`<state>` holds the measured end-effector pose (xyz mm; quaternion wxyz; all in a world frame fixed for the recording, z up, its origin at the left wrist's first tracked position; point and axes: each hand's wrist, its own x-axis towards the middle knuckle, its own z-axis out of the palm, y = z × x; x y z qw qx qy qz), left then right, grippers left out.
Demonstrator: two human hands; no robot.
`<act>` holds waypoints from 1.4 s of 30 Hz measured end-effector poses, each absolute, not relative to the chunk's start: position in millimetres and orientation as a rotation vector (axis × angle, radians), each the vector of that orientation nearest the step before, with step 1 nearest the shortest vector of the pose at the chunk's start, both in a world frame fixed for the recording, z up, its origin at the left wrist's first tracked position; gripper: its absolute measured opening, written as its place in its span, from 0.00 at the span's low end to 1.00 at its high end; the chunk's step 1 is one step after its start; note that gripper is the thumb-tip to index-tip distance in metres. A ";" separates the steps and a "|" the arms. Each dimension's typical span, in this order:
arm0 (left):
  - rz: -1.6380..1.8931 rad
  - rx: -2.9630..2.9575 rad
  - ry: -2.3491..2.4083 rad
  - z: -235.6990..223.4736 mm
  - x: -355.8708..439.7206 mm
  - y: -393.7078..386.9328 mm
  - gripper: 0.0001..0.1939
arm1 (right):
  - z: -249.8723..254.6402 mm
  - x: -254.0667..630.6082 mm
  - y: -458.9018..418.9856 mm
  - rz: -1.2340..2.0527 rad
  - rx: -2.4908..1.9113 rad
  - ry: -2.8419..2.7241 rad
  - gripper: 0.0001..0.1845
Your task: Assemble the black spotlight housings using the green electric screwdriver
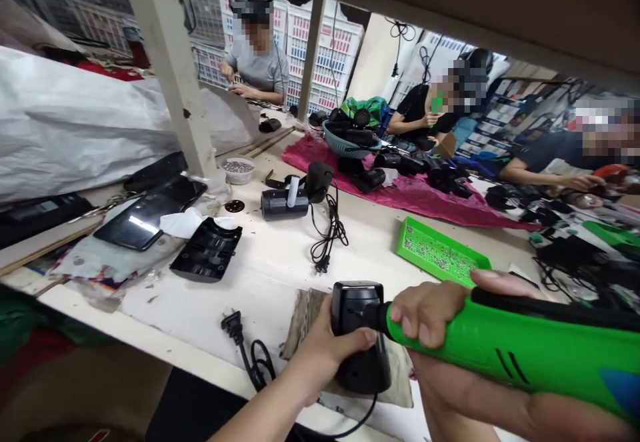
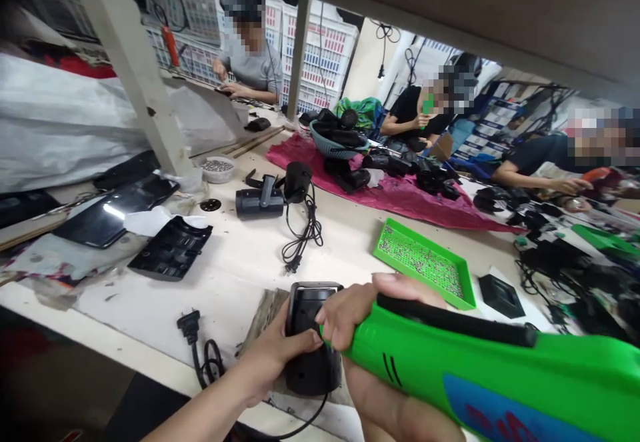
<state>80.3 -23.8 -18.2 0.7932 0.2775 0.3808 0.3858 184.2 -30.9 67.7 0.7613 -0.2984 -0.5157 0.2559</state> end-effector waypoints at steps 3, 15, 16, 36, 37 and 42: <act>0.811 0.572 0.808 -20.8 79.5 -24.4 0.29 | 72.4 188.6 -36.9 0.545 -0.667 -1.133 0.13; 0.791 0.875 0.900 -17.5 82.3 -23.0 0.27 | 68.7 171.6 -14.3 0.766 -0.640 -1.178 0.29; 0.787 0.876 0.904 -17.2 81.3 -22.7 0.28 | 67.5 170.9 -13.0 0.766 -0.622 -1.146 0.30; 0.827 0.650 0.883 -25.2 84.2 -23.7 0.27 | 70.3 202.5 -40.7 0.567 -0.638 -1.041 0.23; 0.835 0.603 0.894 -25.1 84.2 -22.8 0.27 | 68.3 208.7 -46.1 0.555 -0.650 -1.051 0.20; 0.893 0.499 0.928 -21.6 86.2 -19.7 0.31 | 54.9 240.0 -71.2 0.656 -0.718 -1.255 0.09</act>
